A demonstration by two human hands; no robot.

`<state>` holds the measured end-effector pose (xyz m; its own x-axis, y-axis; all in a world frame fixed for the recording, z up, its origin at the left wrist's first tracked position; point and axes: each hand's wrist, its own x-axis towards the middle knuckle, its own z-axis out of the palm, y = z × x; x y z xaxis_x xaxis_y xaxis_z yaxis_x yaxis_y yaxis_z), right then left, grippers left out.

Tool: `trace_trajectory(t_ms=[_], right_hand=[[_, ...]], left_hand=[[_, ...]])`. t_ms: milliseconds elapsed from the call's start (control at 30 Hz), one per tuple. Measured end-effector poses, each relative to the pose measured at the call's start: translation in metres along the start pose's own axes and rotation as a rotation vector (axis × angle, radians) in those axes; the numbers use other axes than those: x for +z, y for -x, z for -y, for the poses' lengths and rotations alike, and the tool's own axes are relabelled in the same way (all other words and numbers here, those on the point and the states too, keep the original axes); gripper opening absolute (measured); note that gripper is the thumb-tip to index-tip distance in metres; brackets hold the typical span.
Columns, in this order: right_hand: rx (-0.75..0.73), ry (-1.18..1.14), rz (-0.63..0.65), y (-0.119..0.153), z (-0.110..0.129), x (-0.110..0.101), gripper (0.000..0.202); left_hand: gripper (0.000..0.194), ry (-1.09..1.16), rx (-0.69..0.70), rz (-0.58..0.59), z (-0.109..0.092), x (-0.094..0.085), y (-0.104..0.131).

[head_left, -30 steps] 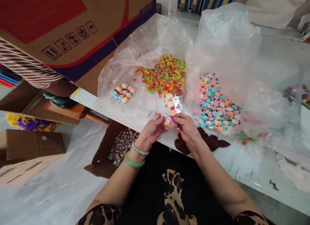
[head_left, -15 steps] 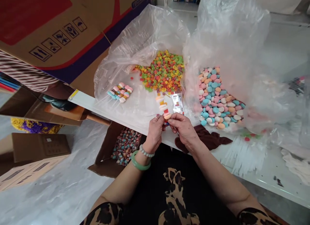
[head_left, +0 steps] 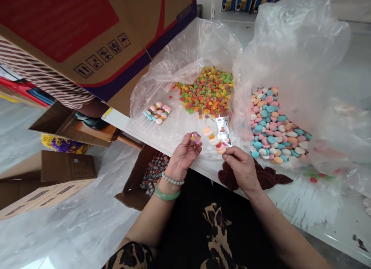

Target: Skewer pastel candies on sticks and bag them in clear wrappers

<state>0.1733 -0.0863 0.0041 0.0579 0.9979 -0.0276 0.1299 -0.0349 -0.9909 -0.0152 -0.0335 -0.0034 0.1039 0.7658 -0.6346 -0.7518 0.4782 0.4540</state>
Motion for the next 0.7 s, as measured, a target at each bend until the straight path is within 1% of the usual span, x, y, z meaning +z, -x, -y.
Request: trace_trajectory(t_ms=[100,167,267,333,400,467,500,533,600,633,700], right_hand=[[-0.105,0.099,0.018,0.009,0.001,0.002,0.01],[-0.198,0.174,0.007,0.01,0.0,0.007,0.012],[-0.308,0.307,-0.028,0.01,-0.003,0.011,0.015],[-0.369,0.444,-0.075,0.011,-0.006,0.011,0.018],[-0.443,0.613,-0.131,0.013,-0.01,0.011,0.019],[-0.509,0.739,-0.153,0.016,-0.014,0.011,0.02],[-0.526,0.76,-0.149,0.017,-0.015,0.011,0.02],[-0.524,0.749,-0.137,0.018,-0.016,0.012,0.02],[-0.45,0.64,-0.096,0.016,-0.017,0.013,0.019],[-0.384,0.554,-0.074,0.014,-0.017,0.013,0.018],[-0.198,0.345,-0.022,0.01,-0.017,0.014,0.013]], left_hand=[[0.017,0.077,0.034,-0.002,-0.006,-0.002,-0.001],[0.017,0.106,0.067,0.01,-0.007,-0.002,0.001],[0.015,0.085,0.125,0.039,-0.005,-0.002,0.004],[0.016,0.037,0.197,0.086,-0.001,-0.003,0.006],[0.02,-0.028,0.301,0.134,0.002,-0.004,0.007],[0.023,-0.102,0.4,0.16,0.005,-0.005,0.008],[0.024,-0.142,0.428,0.169,0.006,-0.005,0.008],[0.026,-0.178,0.436,0.179,0.007,-0.005,0.009],[0.029,-0.223,0.402,0.209,0.007,-0.004,0.01],[0.031,-0.231,0.374,0.223,0.007,-0.004,0.01],[0.034,-0.234,0.329,0.235,0.007,-0.002,0.011]])
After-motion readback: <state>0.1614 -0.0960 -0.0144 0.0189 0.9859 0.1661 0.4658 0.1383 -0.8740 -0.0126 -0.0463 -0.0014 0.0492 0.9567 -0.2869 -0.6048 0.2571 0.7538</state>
